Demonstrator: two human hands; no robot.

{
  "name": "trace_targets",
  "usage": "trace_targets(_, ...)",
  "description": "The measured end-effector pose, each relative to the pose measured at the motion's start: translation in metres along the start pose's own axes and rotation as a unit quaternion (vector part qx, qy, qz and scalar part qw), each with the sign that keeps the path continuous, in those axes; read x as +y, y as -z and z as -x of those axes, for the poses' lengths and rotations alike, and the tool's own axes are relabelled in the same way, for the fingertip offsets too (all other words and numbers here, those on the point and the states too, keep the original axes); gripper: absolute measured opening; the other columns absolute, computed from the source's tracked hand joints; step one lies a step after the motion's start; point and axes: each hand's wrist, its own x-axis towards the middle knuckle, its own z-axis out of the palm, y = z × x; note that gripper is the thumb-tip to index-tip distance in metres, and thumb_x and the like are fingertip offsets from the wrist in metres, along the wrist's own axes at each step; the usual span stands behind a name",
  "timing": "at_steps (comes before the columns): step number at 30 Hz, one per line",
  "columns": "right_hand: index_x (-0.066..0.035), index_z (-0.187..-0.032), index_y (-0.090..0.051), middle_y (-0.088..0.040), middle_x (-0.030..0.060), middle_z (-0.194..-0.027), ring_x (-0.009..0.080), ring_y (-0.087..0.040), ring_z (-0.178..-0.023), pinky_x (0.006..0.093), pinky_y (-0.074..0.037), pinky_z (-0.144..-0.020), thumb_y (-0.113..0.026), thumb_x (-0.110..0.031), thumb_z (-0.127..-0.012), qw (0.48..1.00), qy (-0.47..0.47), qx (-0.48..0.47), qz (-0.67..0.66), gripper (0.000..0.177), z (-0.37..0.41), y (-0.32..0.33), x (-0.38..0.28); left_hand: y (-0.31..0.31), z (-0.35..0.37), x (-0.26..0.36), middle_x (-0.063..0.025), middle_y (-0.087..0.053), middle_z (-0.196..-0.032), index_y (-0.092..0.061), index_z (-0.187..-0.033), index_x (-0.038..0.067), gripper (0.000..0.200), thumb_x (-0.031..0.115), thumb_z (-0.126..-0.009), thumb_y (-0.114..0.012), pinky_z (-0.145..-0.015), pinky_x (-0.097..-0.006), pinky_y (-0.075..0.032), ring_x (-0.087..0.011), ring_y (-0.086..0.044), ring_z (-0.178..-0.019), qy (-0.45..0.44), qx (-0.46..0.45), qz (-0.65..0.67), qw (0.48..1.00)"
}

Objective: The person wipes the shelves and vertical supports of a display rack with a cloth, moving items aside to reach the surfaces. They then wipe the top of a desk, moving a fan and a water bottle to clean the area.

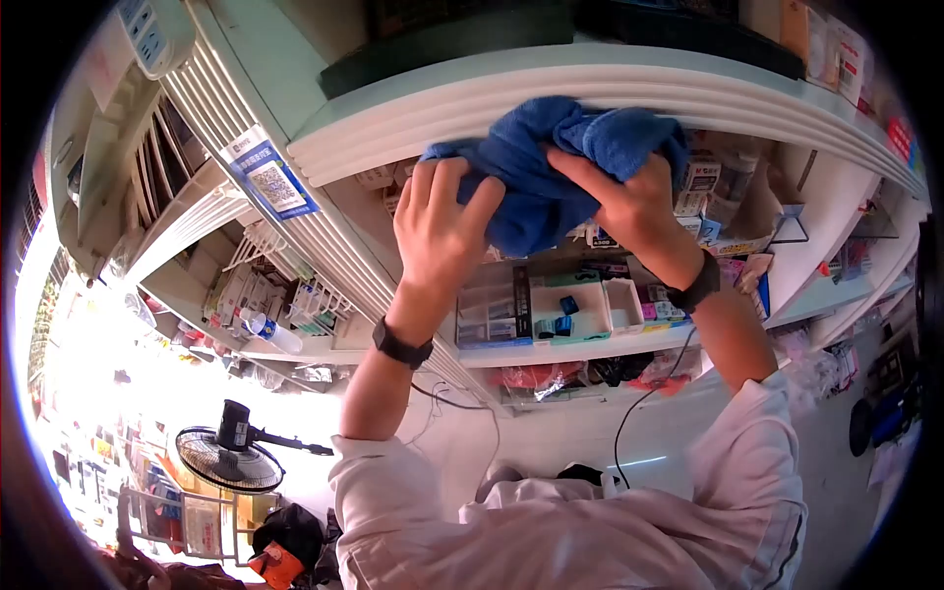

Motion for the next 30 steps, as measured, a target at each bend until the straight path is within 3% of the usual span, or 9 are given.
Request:
trace_targets(5, -0.016, -0.117, -0.067, -0.066, 0.0082, -0.102, 0.0293, -0.063, -0.093, 0.0405, -0.050, -0.081, -0.074, -0.010, -0.069, 0.998, 0.016, -0.039, -0.035, 0.049, -0.037, 0.000, -0.002, -0.001, -0.005, -0.017, -0.0045, -0.051, -0.085, -0.058, -0.079, 0.017, 0.015, 0.015, -0.066, -0.063, -0.062, -0.0322, -0.047, -0.0215, -0.054, -0.076, -0.052, 0.028, 0.011, 0.998)
trace_targets(9, -0.018, -0.113, -0.069, -0.067, 0.0080, -0.100, 0.0310, -0.064, -0.090, 0.0418, -0.049, -0.081, -0.083, -0.017, -0.063, 1.000, -0.018, -0.023, 0.011, 0.052, -0.044, -0.005, -0.012, -0.001, -0.004, -0.025, -0.0043, -0.052, -0.086, -0.058, -0.085, 0.018, 0.017, 0.016, -0.069, -0.063, -0.062, -0.0317, -0.047, -0.0206, -0.054, -0.075, -0.048, 0.050, 0.046, 0.997)
trace_targets(11, -0.016, -0.110, -0.071, -0.069, 0.0088, -0.100, 0.0315, -0.064, -0.090, 0.0415, -0.049, -0.081, -0.083, -0.017, -0.062, 0.998, -0.068, 0.011, 0.009, 0.049, -0.035, -0.012, -0.027, -0.001, 0.004, -0.027, -0.0047, -0.052, -0.089, -0.057, -0.085, 0.017, 0.016, 0.017, -0.070, -0.063, -0.062, -0.0318, -0.046, -0.0212, -0.053, -0.076, -0.025, 0.049, 0.054, 0.997)
trace_targets(15, -0.012, -0.107, -0.072, -0.070, 0.0080, -0.101, 0.0302, -0.065, -0.089, 0.0392, -0.050, -0.082, -0.084, -0.014, -0.062, 0.989, -0.125, -0.060, -0.052, 0.047, -0.011, -0.018, -0.080, 0.037, 0.053, -0.038, -0.0055, -0.054, -0.091, -0.062, -0.092, 0.017, 0.026, 0.015, -0.067, -0.063, -0.064, -0.0325, -0.046, -0.0235, -0.056, -0.080, 0.014, 0.001, 0.103, 0.995)
trace_targets(19, -0.016, -0.116, -0.070, -0.069, 0.0084, -0.104, 0.0291, -0.066, -0.088, 0.0403, -0.050, -0.084, -0.079, -0.010, -0.065, 0.982, -0.099, -0.041, -0.157, 0.052, -0.025, -0.054, -0.159, 0.079, 0.129, -0.071, -0.0093, -0.060, -0.096, -0.064, -0.089, 0.014, 0.033, 0.012, -0.057, -0.069, -0.070, -0.0368, -0.050, -0.0286, -0.060, -0.086, 0.022, 0.083, 0.073, 0.994)
trace_targets(23, -0.022, -0.124, -0.066, -0.067, 0.0096, -0.101, 0.0302, -0.063, -0.083, 0.0411, -0.049, -0.075, -0.075, -0.009, -0.068, 0.987, -0.107, -0.026, -0.117, 0.057, -0.054, -0.141, -0.196, 0.084, 0.155, -0.123, -0.0127, -0.058, -0.099, -0.065, -0.096, 0.009, 0.035, 0.006, -0.061, -0.070, -0.074, -0.0419, -0.048, -0.0330, -0.057, -0.090, 0.157, 0.134, 0.030, 0.978)
trace_targets(25, -0.020, -0.119, -0.068, -0.065, 0.0112, -0.095, 0.0331, -0.061, -0.081, 0.0425, -0.047, -0.072, -0.072, -0.005, -0.069, 0.985, -0.150, -0.032, -0.076, 0.052, -0.056, -0.178, -0.211, 0.078, 0.166, -0.147, -0.0123, -0.059, -0.098, -0.066, -0.096, 0.009, 0.035, 0.005, -0.061, -0.070, -0.073, -0.0411, -0.048, -0.0315, -0.056, -0.087, 0.200, 0.089, 0.036, 0.975)
trace_targets(26, -0.018, -0.115, -0.069, -0.065, 0.0115, -0.095, 0.0337, -0.061, -0.081, 0.0424, -0.047, -0.073, -0.072, -0.005, -0.068, 0.985, -0.152, -0.015, -0.081, 0.049, -0.047, -0.188, -0.218, 0.073, 0.179, -0.154, -0.0116, -0.059, -0.097, -0.067, -0.094, 0.008, 0.033, 0.005, -0.061, -0.070, -0.071, -0.0394, -0.048, -0.0300, -0.056, -0.084, 0.181, 0.111, 0.049, 0.976)
trace_targets(30, -0.013, -0.096, -0.072, -0.065, 0.0112, -0.092, 0.0329, -0.062, -0.084, 0.0417, -0.049, -0.075, -0.076, -0.007, -0.065, 0.980, -0.188, -0.045, -0.048, 0.032, 0.008, -0.189, -0.250, 0.077, 0.245, -0.134, -0.0088, -0.060, -0.096, -0.068, -0.091, 0.012, 0.025, 0.010, -0.067, -0.064, -0.068, -0.0373, -0.048, -0.0279, -0.058, -0.084, 0.192, -0.013, 0.114, 0.975)
